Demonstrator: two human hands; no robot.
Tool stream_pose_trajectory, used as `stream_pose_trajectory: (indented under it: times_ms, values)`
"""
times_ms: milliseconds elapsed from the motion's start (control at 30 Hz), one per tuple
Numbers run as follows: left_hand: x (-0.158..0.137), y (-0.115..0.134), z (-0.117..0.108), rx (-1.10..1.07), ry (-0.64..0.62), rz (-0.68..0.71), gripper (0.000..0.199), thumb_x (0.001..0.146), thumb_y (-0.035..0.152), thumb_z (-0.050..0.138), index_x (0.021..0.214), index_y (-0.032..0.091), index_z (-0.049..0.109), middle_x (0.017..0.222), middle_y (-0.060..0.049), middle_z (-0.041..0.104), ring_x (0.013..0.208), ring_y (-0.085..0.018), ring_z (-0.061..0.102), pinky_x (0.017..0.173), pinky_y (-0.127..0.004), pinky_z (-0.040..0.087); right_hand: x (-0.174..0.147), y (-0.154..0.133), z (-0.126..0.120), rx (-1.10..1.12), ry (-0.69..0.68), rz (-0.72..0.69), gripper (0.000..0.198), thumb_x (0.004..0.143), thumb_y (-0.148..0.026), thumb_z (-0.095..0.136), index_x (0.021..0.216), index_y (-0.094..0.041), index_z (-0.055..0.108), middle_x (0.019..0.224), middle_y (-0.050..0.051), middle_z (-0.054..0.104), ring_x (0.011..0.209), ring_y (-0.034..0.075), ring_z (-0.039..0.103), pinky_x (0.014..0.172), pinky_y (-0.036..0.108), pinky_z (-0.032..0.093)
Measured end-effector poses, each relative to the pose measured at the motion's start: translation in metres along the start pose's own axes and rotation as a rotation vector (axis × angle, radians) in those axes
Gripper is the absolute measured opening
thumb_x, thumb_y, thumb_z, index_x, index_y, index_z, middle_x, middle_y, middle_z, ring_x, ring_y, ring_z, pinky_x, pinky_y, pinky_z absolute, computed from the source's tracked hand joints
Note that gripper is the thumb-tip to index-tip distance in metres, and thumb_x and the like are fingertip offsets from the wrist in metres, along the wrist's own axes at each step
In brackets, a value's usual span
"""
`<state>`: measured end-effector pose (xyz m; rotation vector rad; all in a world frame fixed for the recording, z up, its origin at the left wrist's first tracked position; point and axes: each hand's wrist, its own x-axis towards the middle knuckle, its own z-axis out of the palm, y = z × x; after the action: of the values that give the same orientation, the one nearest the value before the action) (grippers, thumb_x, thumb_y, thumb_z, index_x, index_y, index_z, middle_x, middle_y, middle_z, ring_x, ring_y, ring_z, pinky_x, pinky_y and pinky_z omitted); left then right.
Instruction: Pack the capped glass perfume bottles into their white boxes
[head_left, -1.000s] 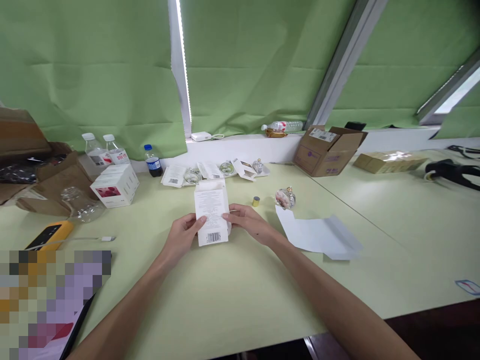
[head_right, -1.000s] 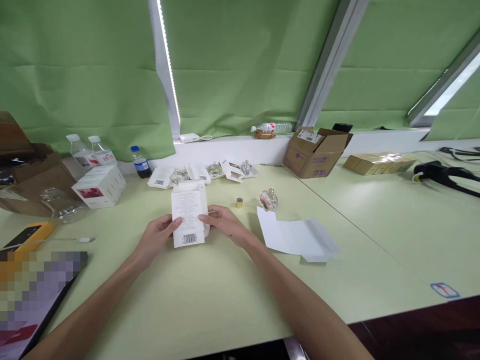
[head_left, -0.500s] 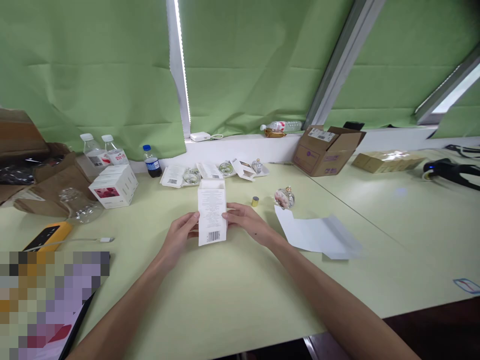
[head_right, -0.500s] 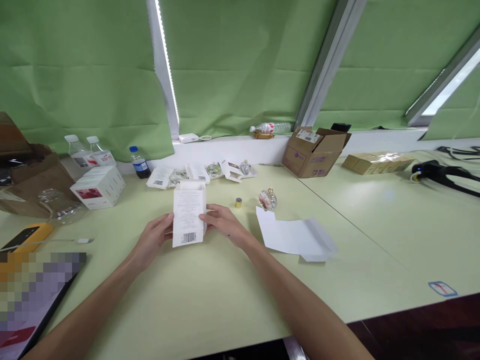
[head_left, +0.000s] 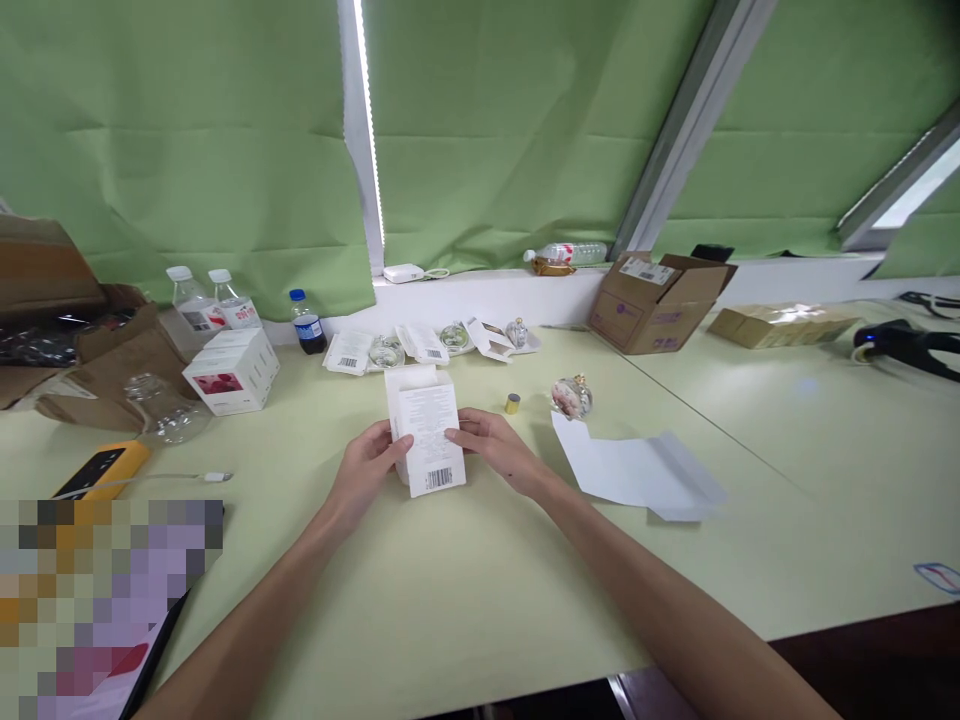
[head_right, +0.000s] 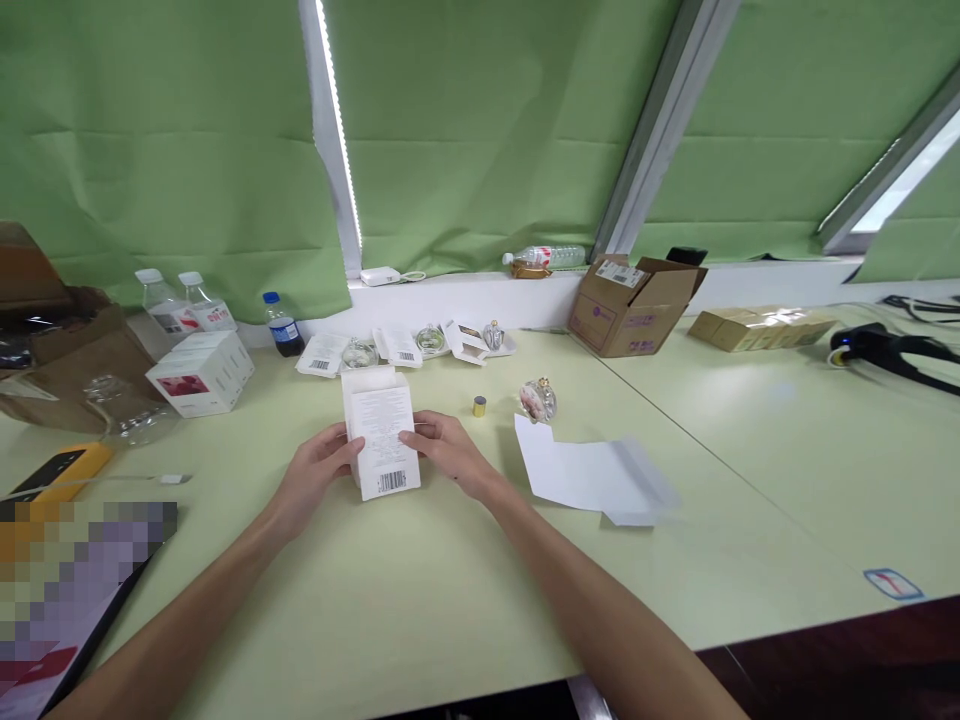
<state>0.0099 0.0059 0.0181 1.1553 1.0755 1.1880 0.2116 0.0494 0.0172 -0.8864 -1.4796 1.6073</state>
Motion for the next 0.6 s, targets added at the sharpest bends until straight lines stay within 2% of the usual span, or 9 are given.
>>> stream_pose_trajectory:
  times_ms: [100,367,500,600]
  values:
    - [0.002,-0.002,0.0,0.023,0.03,0.007,0.046,0.071,0.04,0.071,0.111,0.018,0.063,0.118,-0.01,0.065,0.108,-0.029,0.06,0.091,-0.042,0.047,0.001,0.002,-0.001,-0.019,0.016,0.007,0.039,0.071,-0.035,0.073,0.107,-0.02,0.063,0.101,0.007,0.07,0.093,0.022,0.065,0.089,0.042,0.049]
    - [-0.003,0.004,0.001,-0.027,-0.134,-0.016,0.052,0.08,0.04,0.062,0.125,0.017,0.056,0.123,-0.012,0.061,0.108,-0.031,0.059,0.088,-0.043,0.048,0.002,0.008,-0.004,-0.095,0.082,0.047,0.047,0.067,-0.04,0.077,0.105,-0.02,0.058,0.092,0.007,0.071,0.086,0.023,0.067,0.082,0.04,0.05]
    - [-0.004,0.002,0.0,-0.03,-0.15,-0.03,0.049,0.083,0.041,0.058,0.125,0.017,0.056,0.123,-0.011,0.062,0.107,-0.031,0.059,0.086,-0.042,0.048,0.002,0.009,-0.003,-0.149,0.1,0.049,0.046,0.066,-0.044,0.076,0.101,-0.021,0.057,0.089,0.006,0.072,0.082,0.023,0.067,0.077,0.038,0.051]
    - [-0.003,-0.003,0.0,-0.022,-0.131,-0.046,0.047,0.083,0.042,0.057,0.124,0.017,0.057,0.12,-0.011,0.063,0.105,-0.03,0.061,0.085,-0.041,0.048,0.003,0.012,-0.002,-0.132,0.098,0.038,0.045,0.064,-0.043,0.078,0.096,-0.02,0.057,0.093,0.008,0.071,0.084,0.024,0.067,0.074,0.037,0.052]
